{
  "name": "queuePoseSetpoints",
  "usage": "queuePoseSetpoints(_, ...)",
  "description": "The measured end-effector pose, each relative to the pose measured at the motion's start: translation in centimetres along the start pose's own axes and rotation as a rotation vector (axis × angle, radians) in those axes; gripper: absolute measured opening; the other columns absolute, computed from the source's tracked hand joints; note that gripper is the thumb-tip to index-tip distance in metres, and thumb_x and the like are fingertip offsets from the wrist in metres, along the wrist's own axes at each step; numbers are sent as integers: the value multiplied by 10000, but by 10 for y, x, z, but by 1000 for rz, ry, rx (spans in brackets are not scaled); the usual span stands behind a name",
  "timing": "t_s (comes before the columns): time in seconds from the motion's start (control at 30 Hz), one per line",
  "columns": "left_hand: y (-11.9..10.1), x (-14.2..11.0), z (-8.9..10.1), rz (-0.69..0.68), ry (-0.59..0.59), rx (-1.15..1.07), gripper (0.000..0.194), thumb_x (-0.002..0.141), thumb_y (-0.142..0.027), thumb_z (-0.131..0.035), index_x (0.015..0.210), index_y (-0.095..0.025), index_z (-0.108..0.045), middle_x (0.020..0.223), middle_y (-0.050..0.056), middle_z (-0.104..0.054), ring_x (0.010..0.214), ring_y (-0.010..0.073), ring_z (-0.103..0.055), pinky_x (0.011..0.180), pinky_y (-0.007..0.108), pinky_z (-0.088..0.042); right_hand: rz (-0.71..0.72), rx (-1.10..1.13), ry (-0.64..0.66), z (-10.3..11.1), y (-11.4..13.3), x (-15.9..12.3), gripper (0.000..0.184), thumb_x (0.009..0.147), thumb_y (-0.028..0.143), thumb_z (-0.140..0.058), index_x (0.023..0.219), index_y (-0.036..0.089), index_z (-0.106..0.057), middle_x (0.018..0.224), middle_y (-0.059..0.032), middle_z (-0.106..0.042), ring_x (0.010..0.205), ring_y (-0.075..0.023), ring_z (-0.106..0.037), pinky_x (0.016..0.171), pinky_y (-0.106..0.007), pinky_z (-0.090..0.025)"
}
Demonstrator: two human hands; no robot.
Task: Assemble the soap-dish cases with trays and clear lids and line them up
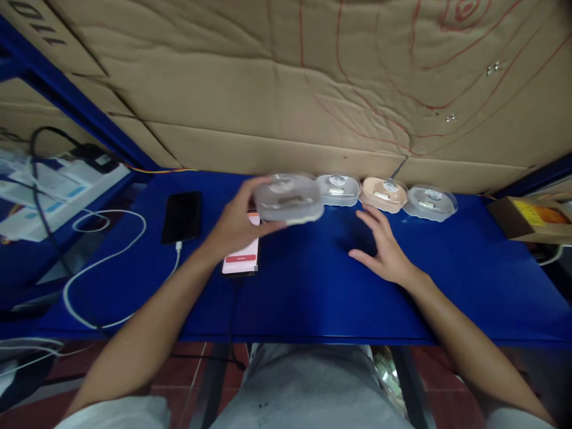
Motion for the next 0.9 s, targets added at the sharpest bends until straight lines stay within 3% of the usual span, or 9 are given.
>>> queuePoseSetpoints(0.1, -30, -30, -62, -157, 312, 1, 818, 823, -421, -932, 1522, -289, -529, 1574, 118, -589, 1463, 364, -552, 1251, 536, -410, 54, 99, 34, -3, 13, -1, 1008, 932, 646, -771, 1731, 351, -232, 1790, -148, -255, 1647, -421, -310, 1293, -658, -394)
queuePoseSetpoints(0.2, -34, -51, -89, -174, 413, -34, 800, 842, -397, -916, 1519, -293, -503, 1541, 142, -574, 1425, 367, -582, 1211, 532, -460, 77, 179, 185, -17, 20, -4, 850, 963, 575, -770, 1682, 351, -377, 1731, -136, -412, 1574, -374, -469, 1254, -610, -476)
queuePoseSetpoints(0.3, -24, -56, -93, -137, 423, -29, 957, 827, -390, -927, 1595, -307, -362, 1616, 171, -483, 1482, 390, -531, 1238, 571, -434, 69, 250, 212, -20, 20, -5, 718, 995, 521, -746, 1627, 324, -467, 1662, -134, -522, 1518, -329, -552, 1228, -557, -520)
queuePoseSetpoints(0.43, -18, -55, -89, -92, 474, -11, 1178, 784, -339, -955, 1676, -309, -185, 1717, 197, -353, 1564, 406, -437, 1288, 583, -374, 8, 218, 67, -7, 2, -1, 601, 1014, 500, -722, 1554, 312, -538, 1592, -134, -600, 1492, -318, -581, 1236, -557, -500)
queuePoseSetpoints(0.53, -19, -58, -88, -87, 552, 17, 1161, 810, -346, -933, 1699, -327, -187, 1737, 175, -347, 1565, 397, -443, 1293, 564, -377, -96, 55, 3, -5, -27, 0, 604, 1002, 549, -719, 1523, 288, -564, 1610, -166, -579, 1506, -357, -561, 1237, -610, -470)
queuePoseSetpoints(0.67, -26, -63, -89, -120, 622, 40, 1054, 874, -423, -883, 1701, -353, -233, 1740, 148, -371, 1581, 383, -432, 1305, 554, -362, -140, -102, 49, -14, -49, -2, 640, 1008, 614, -670, 1531, 260, -566, 1648, -192, -535, 1547, -411, -496, 1240, -675, -410)
queuePoseSetpoints(0.8, -27, -59, -90, -52, 584, 17, 1024, 858, -496, -886, 1665, -301, -287, 1701, 165, -423, 1539, 381, -482, 1277, 539, -403, -75, -116, 13, -6, -27, 0, 549, 1090, 557, -546, 1569, 291, -545, 1694, -161, -485, 1586, -398, -436, 1245, -655, -380)
queuePoseSetpoints(0.9, -27, -55, -91, -35, 521, 29, 982, 870, -515, -864, 1647, -271, -316, 1677, 182, -447, 1531, 392, -485, 1270, 556, -402, 126, 30, 99, -7, 17, 0, 522, 1091, 574, -555, 1539, 308, -575, 1569, -124, -628, 1468, -342, -579, 1182, -557, -463)
Point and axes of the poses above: each hand's wrist, its own x-axis towards the middle knuckle, its own z-axis out of the back of the hand, y = z × x, the point moved 8 cm from there along x, towards the middle knuckle
